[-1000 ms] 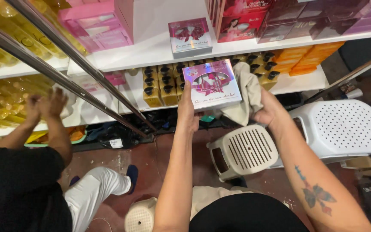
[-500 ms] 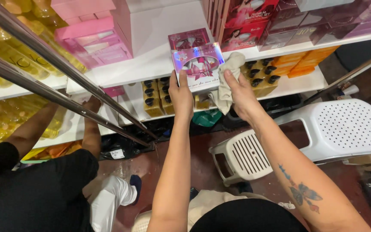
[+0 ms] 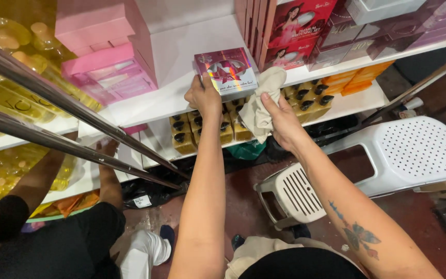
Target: The person wipes the surface of small pink and white boxes with a white cloth. They pick up the boxes from a shelf, clean them thoroughly, and place them back on the shelf in a neat arrangement.
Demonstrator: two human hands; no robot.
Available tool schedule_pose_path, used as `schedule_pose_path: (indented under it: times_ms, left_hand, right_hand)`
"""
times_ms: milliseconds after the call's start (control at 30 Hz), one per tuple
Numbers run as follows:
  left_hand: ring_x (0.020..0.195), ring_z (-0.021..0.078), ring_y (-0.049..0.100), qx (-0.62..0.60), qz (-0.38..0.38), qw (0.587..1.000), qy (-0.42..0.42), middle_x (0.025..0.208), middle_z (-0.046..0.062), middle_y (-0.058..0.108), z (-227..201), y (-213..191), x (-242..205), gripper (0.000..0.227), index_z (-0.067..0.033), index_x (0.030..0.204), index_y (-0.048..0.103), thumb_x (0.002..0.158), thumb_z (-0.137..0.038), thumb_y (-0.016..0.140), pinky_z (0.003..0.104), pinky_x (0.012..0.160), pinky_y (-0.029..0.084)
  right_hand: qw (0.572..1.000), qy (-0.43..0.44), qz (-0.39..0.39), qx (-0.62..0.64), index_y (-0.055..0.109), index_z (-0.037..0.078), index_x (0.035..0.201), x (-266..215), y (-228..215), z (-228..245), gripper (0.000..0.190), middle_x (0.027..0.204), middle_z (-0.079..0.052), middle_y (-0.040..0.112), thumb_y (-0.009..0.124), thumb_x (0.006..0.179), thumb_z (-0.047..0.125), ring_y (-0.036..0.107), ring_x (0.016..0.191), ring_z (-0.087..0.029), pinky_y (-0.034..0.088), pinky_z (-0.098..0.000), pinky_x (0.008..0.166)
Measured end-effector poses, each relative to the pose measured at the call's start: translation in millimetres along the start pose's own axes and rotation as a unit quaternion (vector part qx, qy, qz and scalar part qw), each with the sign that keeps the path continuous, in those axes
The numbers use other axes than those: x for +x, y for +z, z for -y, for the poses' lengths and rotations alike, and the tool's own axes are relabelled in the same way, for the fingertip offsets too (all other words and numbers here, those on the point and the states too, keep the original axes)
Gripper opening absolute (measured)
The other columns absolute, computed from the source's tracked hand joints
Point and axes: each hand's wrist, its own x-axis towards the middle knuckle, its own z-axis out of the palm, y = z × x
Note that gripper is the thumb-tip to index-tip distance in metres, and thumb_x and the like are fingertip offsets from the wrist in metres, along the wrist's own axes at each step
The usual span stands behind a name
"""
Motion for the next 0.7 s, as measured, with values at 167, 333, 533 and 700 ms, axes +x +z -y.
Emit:
schedule_pose_path:
  times_ms: [167,333,533,700]
  left_hand:
    - [0.123,0.0377,0.048,0.003,-0.021,1.000,0.012,0.136,0.022,0.044,39,34,43,0.054,-0.0044,0.138,0.062,0.101,-0.044,0.056,0.043,0.107,0.042]
    - [0.129,0.0385,0.053,0.087,0.005,0.996,0.004,0.143,0.021,0.048,24,35,45,0.062,-0.0116,0.144,0.059,0.100,-0.054,0.047,0.046,0.113,0.040]
    - [0.142,0.0446,0.038,0.053,0.028,0.998,0.005,0.157,0.026,0.030,13,19,-4,0.081,-0.0088,0.157,0.033,0.099,-0.062,0.050,0.056,0.118,0.028]
    - [0.153,0.0475,0.023,0.125,-0.065,0.962,0.234,0.163,0.026,0.026,-3,5,-70,0.079,-0.0083,0.160,0.034,0.100,-0.053,0.060,0.068,0.123,0.017]
  right_hand:
    - [1.000,-0.010,0.005,-0.009,0.053,0.011,0.145,6,1,-2,0.048,0.128,-0.003,0.067,0.063,0.101,0.029,0.066,0.114,-0.017,0.055,-0.0358,0.098]
    - [1.000,-0.021,0.002,-0.019,0.051,0.011,0.148,15,-10,-9,0.052,0.131,-0.002,0.066,0.063,0.101,0.029,0.064,0.116,-0.016,0.052,-0.0348,0.100]
    - [0.999,-0.012,-0.013,-0.043,0.050,0.013,0.148,13,-19,-11,0.051,0.132,0.000,0.066,0.063,0.101,0.028,0.062,0.118,-0.013,0.049,-0.0314,0.102]
    - [0.993,-0.058,-0.037,-0.096,0.056,0.010,0.143,7,-37,-15,0.044,0.123,0.001,0.068,0.062,0.104,0.029,0.062,0.109,-0.009,0.051,-0.0282,0.096]
